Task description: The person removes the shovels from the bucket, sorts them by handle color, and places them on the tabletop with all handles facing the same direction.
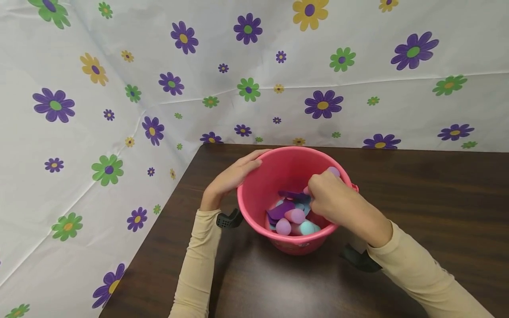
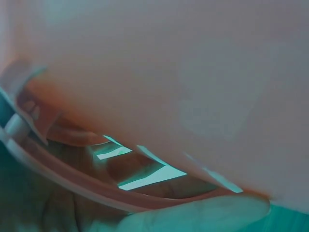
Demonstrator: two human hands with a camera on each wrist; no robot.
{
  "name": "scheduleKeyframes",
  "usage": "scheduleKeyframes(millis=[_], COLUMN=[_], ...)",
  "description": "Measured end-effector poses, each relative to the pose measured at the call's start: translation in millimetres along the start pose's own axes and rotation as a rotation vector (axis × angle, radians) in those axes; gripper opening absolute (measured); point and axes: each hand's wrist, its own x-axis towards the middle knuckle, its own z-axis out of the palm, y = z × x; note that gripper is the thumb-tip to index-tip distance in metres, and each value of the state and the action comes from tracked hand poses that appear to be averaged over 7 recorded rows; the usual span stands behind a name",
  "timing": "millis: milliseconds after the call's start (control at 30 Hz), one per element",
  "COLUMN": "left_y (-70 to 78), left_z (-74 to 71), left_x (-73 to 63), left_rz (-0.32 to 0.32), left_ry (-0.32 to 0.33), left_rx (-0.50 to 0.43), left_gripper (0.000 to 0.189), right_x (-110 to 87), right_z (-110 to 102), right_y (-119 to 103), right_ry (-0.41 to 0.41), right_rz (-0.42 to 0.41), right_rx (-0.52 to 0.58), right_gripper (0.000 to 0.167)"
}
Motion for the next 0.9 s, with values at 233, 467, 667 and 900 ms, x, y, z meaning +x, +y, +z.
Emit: scheduleKeyframes(millis=[233,467,667,900], left_y=[0.5,-2.5,0.2,4.0], left_z=[3.4,10.5,12.2,11.0], left_x=[0.9,2.5,2.2,2.3], left_rz=[-0.028,-0.04,-0.041,-0.064], left_ry=[0.06,0.095,0.123,0.138], left_rx=[0.038,0.037,0.06,0.058], left_gripper=[0.046,0.043,0.042,0.042], right_x=[-2.4,-7.9,-15.0,-21.9], right_z=[1,-2,-9,-14], right_y=[1,0,-2,-8], right_ry=[0.047,0.028,0.06,0.09], right_rz=[0.008,0.066,0.057,0.07], right_rx=[0.047,0.057,0.03,-0.004], right_gripper=[0.029,0.028,0.028,0.032])
